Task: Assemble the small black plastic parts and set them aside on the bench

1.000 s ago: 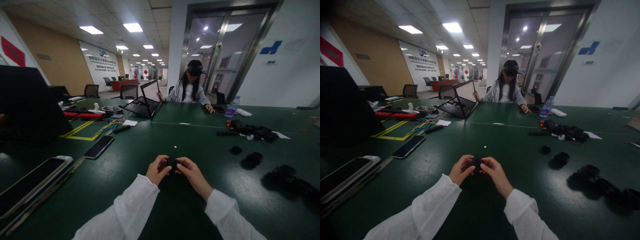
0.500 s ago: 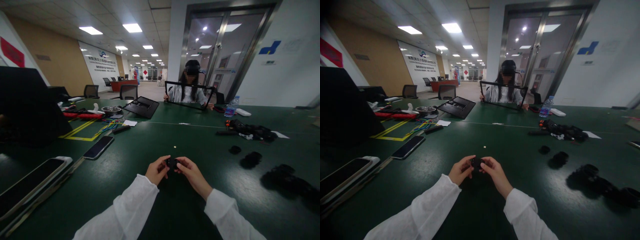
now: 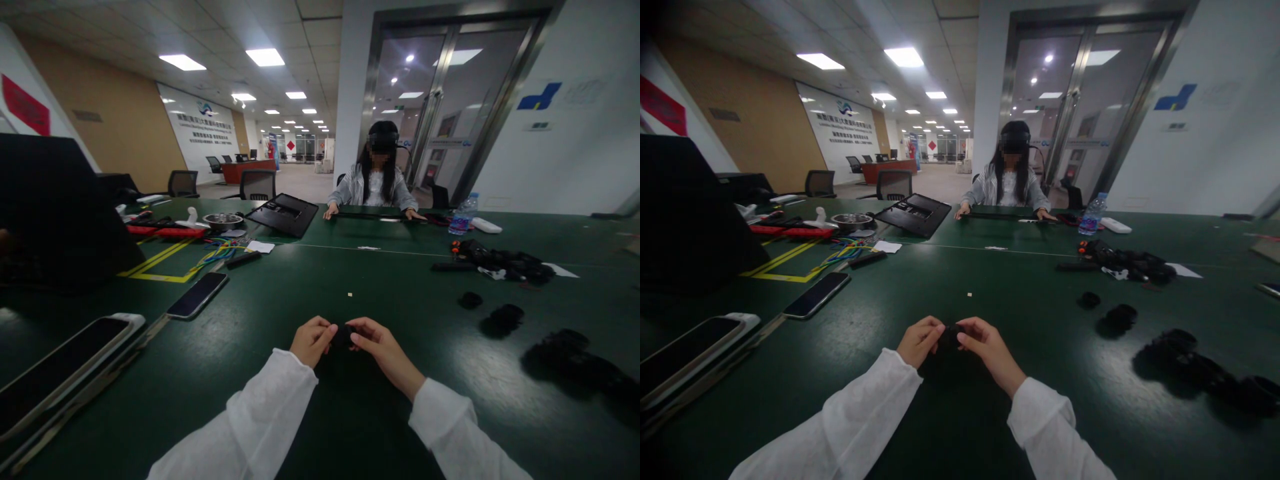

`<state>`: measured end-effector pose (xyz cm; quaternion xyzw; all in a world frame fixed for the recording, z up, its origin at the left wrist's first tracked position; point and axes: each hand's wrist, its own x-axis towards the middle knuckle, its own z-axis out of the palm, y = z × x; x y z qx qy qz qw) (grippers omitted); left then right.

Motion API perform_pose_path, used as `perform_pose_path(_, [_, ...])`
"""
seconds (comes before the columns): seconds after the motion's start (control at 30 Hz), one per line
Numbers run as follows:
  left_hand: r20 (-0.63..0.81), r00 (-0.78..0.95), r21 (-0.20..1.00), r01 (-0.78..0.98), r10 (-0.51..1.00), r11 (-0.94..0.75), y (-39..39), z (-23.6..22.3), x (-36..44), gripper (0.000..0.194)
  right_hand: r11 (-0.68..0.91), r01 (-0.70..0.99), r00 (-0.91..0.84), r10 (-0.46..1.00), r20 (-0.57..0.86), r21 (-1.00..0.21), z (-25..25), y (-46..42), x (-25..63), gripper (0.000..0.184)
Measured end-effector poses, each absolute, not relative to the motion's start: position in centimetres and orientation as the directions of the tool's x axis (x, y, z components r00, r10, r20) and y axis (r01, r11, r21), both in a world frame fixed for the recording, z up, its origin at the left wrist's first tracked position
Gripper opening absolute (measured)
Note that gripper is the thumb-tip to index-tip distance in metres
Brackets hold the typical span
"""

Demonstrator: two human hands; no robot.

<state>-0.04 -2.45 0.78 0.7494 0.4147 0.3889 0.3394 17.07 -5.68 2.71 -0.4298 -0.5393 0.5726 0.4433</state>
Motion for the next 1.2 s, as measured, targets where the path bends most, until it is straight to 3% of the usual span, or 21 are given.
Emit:
perform_pose_path(0.1, [0.345,0.347,0.815,0.351,0.872,-0.461,-2.5,0.8,0.0,0.045,-0.025,-0.051,-0.237,0.971,-0.012,-0.998,2.7,-5.7,17.0,0.025])
perform_pose_path(0.27, [0.276,0.306,0.905,0.237,0.911,-0.354,-2.6,0.4,0.2,0.018,-0.039,-0.085,-0.172,0.985,-0.024,-0.996,2.5,-5.5,17.0,0.028])
perform_pose_path(0.43, [0.277,0.379,0.905,0.206,0.883,-0.373,-2.7,0.3,0.2,0.044,-0.039,-0.154,-0.094,0.995,-0.025,-0.987,2.3,-5.2,16.9,0.030])
perform_pose_path(0.6, [0.297,0.386,0.867,0.274,0.873,-0.416,-2.6,0.2,0.1,0.034,-0.040,-0.156,-0.103,0.994,-0.024,-0.987,1.9,-5.2,17.1,0.028])
perform_pose_path(0.77, [0.223,0.367,0.874,0.335,0.903,-0.352,-2.5,0.1,0.0,0.023,-0.034,-0.123,-0.145,0.989,-0.016,-0.992,1.6,-5.2,17.2,0.025])
perform_pose_path(1.03, [0.295,0.372,0.812,0.387,0.880,-0.436,-2.7,0.9,0.0,0.047,-0.036,-0.059,-0.262,0.965,-0.019,-0.998,3.0,-5.9,17.1,0.021])
perform_pose_path(1.2, [0.205,0.325,0.889,0.332,0.923,-0.314,-2.8,0.8,0.1,0.035,-0.027,-0.051,-0.244,0.970,-0.013,-0.998,2.5,-5.5,17.0,0.019])
